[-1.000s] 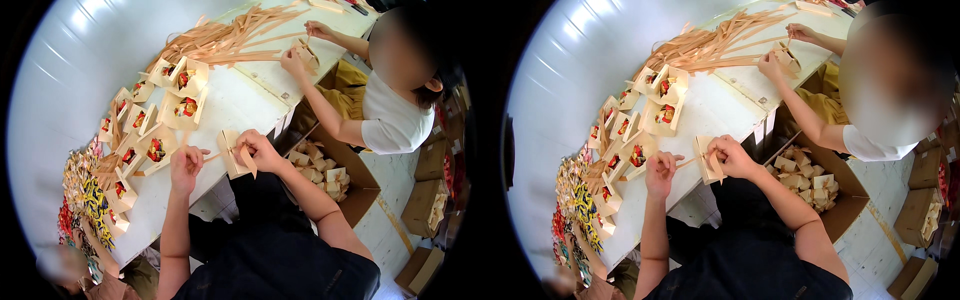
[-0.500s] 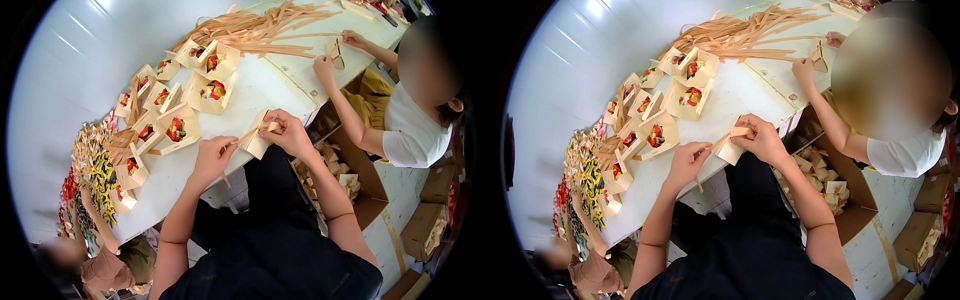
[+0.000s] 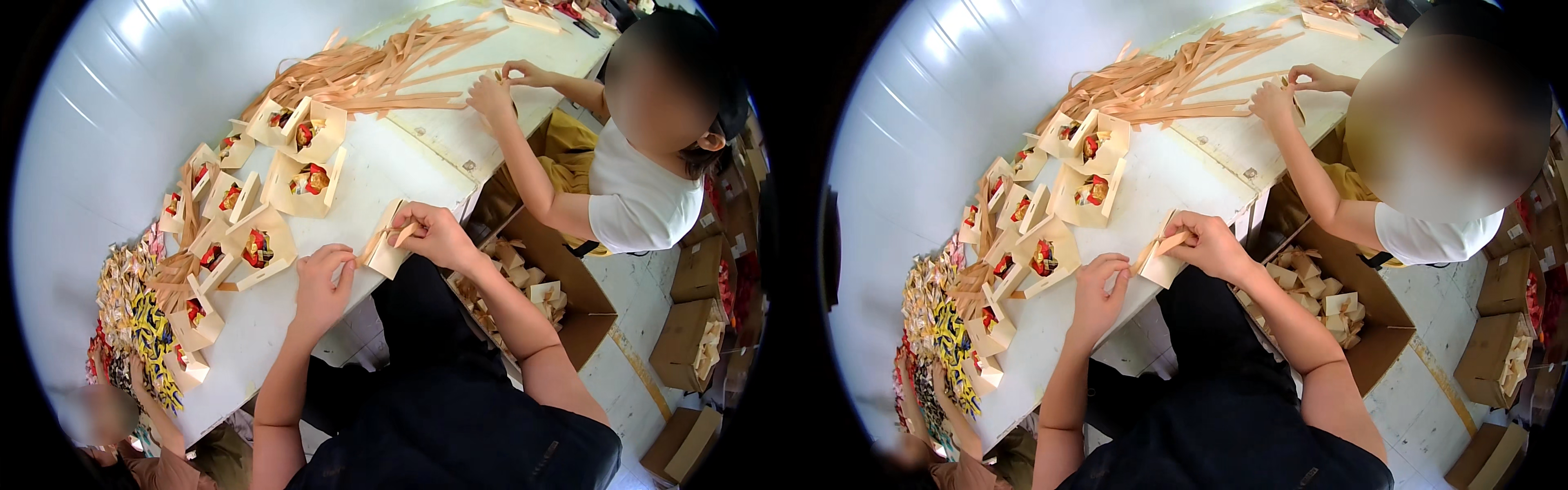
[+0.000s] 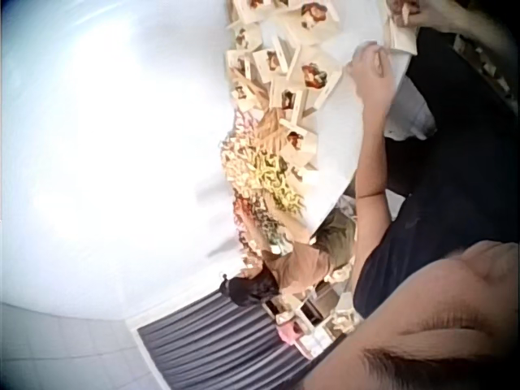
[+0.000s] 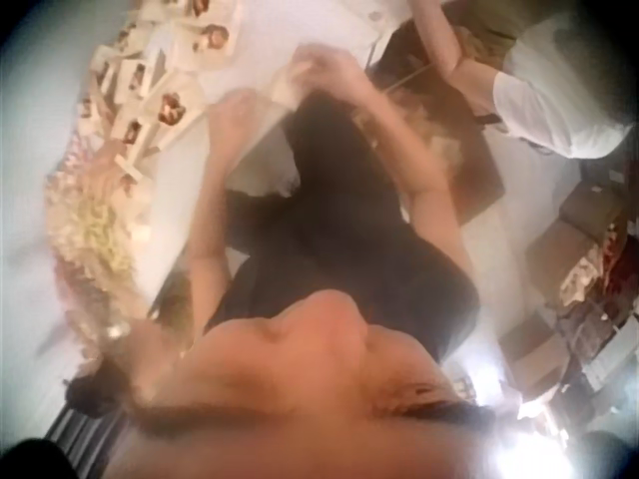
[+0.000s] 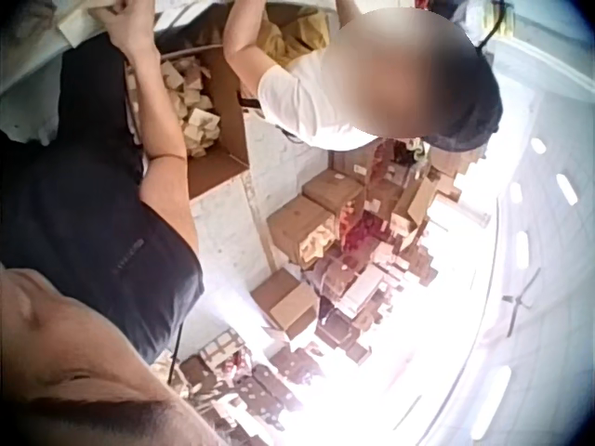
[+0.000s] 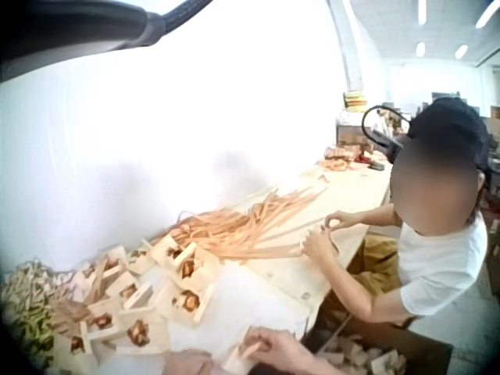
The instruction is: The person assembles small wooden gift boxes by folding the sides and securing them with a thin wooden strip. They place a small wrapped item inside each box and tie a decorative ribbon around the wooden closure. The finished boxes are placed on the table alongside other completed units.
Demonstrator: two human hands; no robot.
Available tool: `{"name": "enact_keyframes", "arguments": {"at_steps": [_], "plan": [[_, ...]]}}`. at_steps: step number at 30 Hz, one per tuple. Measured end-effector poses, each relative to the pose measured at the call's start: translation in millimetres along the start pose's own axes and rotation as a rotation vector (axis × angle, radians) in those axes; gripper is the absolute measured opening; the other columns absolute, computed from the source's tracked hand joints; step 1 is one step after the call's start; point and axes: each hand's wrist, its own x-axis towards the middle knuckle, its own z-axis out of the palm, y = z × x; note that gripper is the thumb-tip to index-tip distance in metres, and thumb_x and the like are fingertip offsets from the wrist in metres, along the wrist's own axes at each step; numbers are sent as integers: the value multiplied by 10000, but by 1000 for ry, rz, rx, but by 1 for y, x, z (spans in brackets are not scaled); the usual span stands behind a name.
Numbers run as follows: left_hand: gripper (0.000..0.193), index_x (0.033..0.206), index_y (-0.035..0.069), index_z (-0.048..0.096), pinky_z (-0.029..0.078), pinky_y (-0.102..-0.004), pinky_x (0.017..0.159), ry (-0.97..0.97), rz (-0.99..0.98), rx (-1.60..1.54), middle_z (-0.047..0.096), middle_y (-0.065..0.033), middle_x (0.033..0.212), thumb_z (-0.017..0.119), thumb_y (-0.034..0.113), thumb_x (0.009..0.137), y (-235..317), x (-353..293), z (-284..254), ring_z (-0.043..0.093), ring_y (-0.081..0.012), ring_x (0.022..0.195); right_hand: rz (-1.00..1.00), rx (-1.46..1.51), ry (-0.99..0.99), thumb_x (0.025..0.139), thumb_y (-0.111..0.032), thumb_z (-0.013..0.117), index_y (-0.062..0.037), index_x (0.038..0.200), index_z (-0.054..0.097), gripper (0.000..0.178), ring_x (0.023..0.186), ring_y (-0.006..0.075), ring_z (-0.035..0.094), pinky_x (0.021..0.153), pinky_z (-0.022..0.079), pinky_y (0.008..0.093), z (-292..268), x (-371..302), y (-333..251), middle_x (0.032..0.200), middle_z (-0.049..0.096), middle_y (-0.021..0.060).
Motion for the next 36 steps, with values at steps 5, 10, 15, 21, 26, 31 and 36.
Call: {"name": "enact_keyframes", "arguments": {"at_steps": [5,10,15,21,26,31,36], "plan": [[78,1037,17,734,501,-404,944,-55,-15,-154,773,-138,1121,699,56,979,2,8,-1,728,-307,1030,-24,30,-15,938,-124,870,-23,1049,723,210,693,10,413,603,373,224,1,1,9,771,574,-84],[79,1049,-25,714,551,-385,974,-45,-28,-284,767,-170,1139,677,13,990,3,8,3,730,-300,1081,-19,147,-56,958,-109,850,-24,1039,706,186,695,16,410,611,368,229,2,3,6,766,548,-84],[73,1038,-32,695,560,-376,946,-33,-47,-370,769,-157,1107,650,10,1001,-9,10,16,736,-286,1019,-17,167,-64,962,-63,826,-18,1039,702,153,794,18,563,712,475,212,2,7,21,890,689,-30],[73,1045,-29,693,551,-353,951,-55,-106,-411,769,-137,1123,645,18,1015,-14,5,18,716,-242,1004,18,73,-65,953,-64,835,-32,1040,707,158,769,11,548,687,464,216,3,2,11,865,680,-53],[92,1054,-42,701,562,-340,928,-48,-121,-423,785,-131,1108,641,20,1020,-16,5,18,727,-211,999,-41,215,-47,955,-72,838,-33,1035,706,159,757,4,529,663,448,220,6,1,17,829,650,-66],[120,1074,-51,724,572,-315,883,-28,-170,-454,801,-118,1053,645,20,1019,-28,2,22,733,-175,964,-22,104,-53,960,-77,835,-35,1032,704,156,759,11,519,670,443,214,6,1,14,839,647,-62],[133,1083,-53,737,572,-307,863,-48,-192,-479,799,-110,1021,651,21,1014,-28,-1,21,727,-159,932,15,119,-64,965,-87,843,-32,1038,701,169,759,6,504,664,428,211,4,3,16,827,628,-71]]}}
